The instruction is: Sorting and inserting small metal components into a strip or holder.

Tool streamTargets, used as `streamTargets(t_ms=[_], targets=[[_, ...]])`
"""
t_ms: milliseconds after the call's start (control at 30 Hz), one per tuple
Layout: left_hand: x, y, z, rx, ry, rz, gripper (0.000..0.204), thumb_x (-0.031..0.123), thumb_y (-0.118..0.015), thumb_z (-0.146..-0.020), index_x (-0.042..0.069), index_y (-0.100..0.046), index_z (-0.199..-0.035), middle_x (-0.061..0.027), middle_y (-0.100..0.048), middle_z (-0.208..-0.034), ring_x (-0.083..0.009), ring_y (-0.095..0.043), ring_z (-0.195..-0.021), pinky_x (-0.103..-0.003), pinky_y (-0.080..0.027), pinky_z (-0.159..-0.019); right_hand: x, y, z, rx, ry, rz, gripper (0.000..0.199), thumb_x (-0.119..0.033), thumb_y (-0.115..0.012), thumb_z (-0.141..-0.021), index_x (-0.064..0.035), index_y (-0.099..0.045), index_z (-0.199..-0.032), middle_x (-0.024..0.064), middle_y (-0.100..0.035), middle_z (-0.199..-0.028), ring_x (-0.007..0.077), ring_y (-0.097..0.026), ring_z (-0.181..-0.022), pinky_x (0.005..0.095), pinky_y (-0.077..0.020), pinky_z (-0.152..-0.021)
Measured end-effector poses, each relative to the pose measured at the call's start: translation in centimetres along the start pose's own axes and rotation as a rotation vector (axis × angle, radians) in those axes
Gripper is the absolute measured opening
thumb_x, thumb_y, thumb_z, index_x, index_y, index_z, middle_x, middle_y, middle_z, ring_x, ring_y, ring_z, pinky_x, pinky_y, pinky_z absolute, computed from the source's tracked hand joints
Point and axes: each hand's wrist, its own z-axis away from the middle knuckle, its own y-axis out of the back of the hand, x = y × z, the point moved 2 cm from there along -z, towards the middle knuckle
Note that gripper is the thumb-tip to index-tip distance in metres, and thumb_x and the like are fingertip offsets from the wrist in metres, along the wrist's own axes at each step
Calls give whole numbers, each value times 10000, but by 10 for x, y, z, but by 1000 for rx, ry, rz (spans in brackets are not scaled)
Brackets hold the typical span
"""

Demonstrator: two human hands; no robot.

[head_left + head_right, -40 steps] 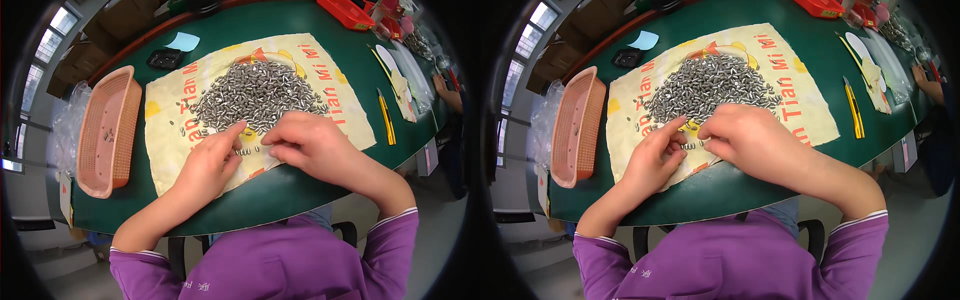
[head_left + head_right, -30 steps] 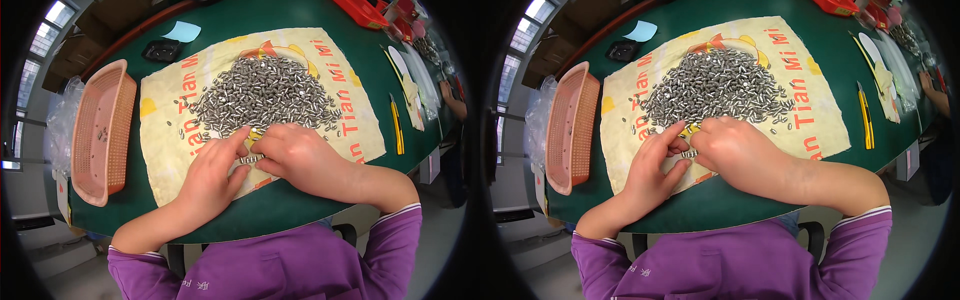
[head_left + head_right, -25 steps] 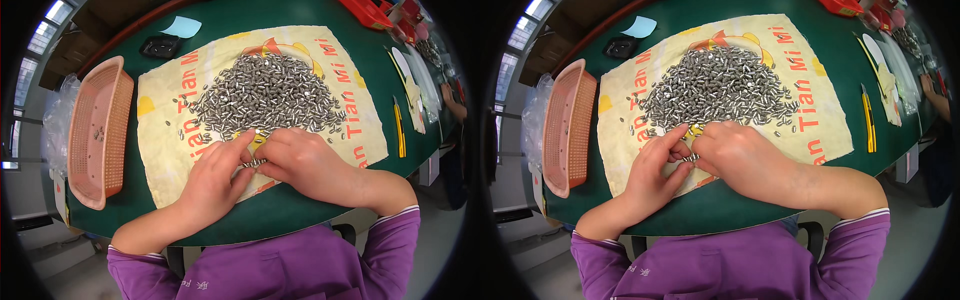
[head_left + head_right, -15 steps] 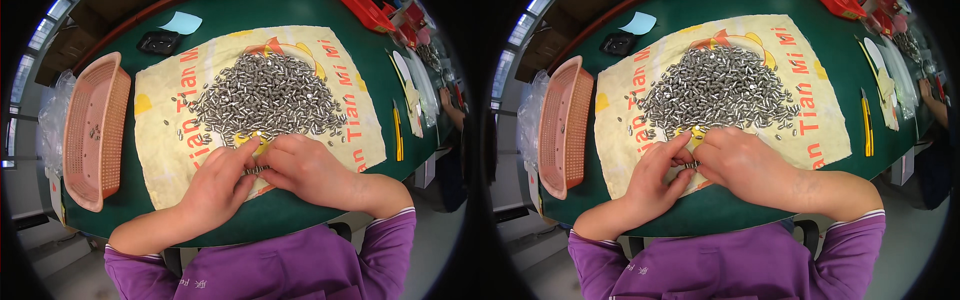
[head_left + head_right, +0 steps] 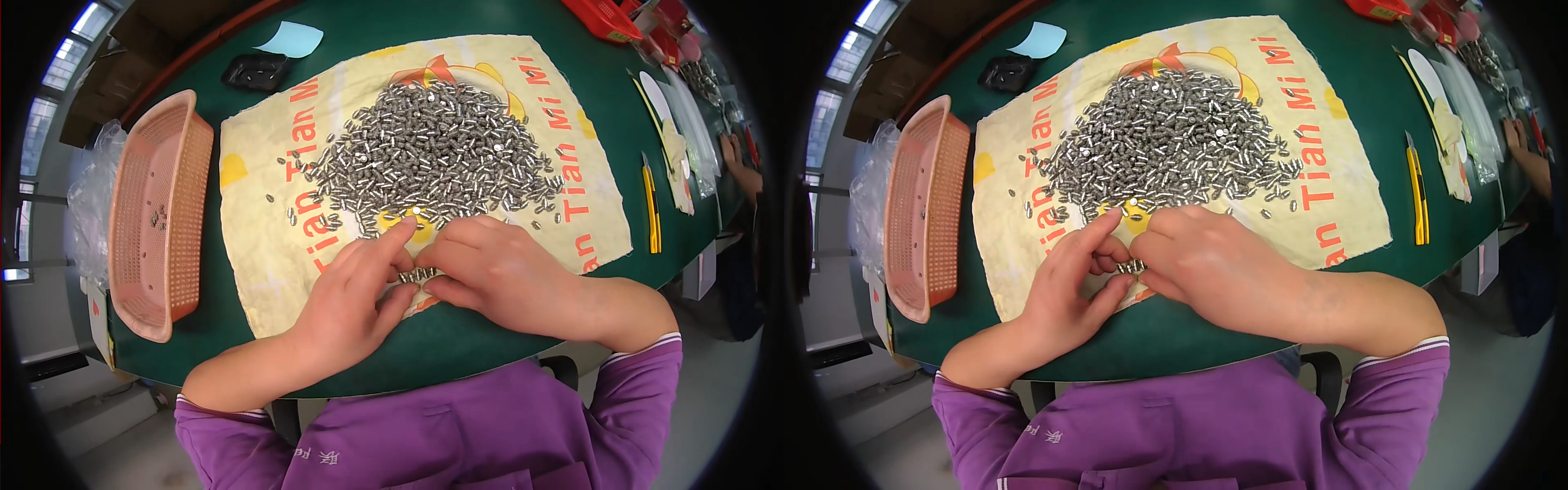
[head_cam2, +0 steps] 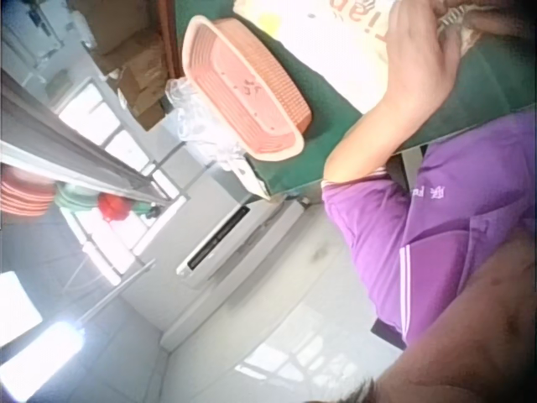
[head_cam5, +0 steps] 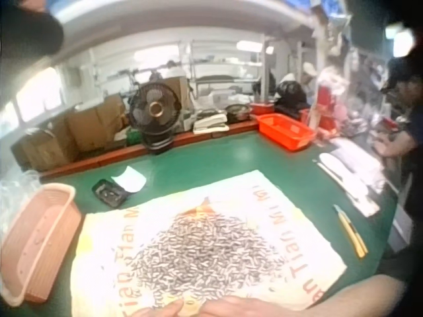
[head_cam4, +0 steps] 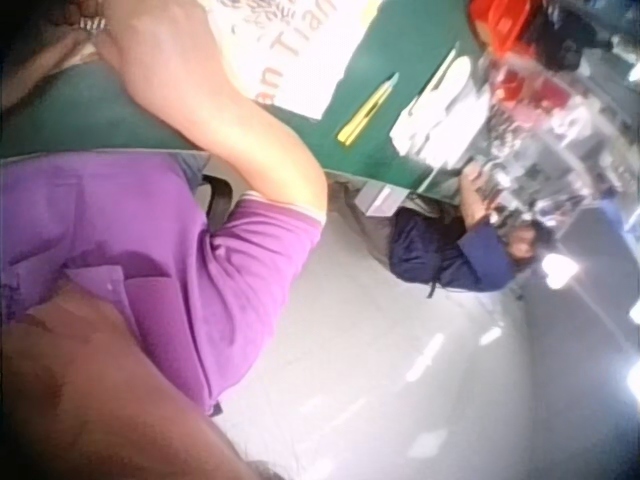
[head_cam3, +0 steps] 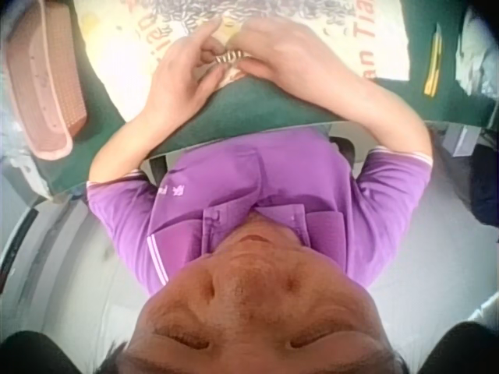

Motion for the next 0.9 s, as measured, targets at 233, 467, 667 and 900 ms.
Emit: streamTargets(t_ms=[233,467,667,900], targets=[[6,0,0,-19,18,-22,772,-41,-728,-840,23,-404,-1538,-83,-650,-1014,-247,-631,-876,-379,-535,-782,-2,-2,3,17,15,26,238,-149,-775,-852,-77,-672,-1053,75,-626,-941,292,-641,-902,407,-516,-783],[14,12,5,-27,124,-36,786,-40,-758,-833,35,-400,-1529,-96,-619,-1082,-218,-623,-885,-349,-537,-787,-1,14,9,-11,-30,14,123,-93,-723,-857,-43,-617,-892,110,-612,-876,313,-655,-855,432,-538,-749],[14,26,5,-75,112,-171,350,26,-778,-816,10,-569,-1095,-145,-578,-989,-353,-628,-880,-413,-532,-748,-1,14,9,27,85,64,70,-105,-716,-853,-61,-664,-869,85,-610,-839,292,-661,-823,414,-548,-728],[13,31,5,-125,153,-191,232,31,-799,-836,10,-595,-944,-92,-571,-974,-221,-618,-757,-329,-528,-666,-2,13,9,13,119,116,88,-124,-726,-849,-72,-704,-916,71,-618,-842,270,-662,-813,397,-552,-711]])
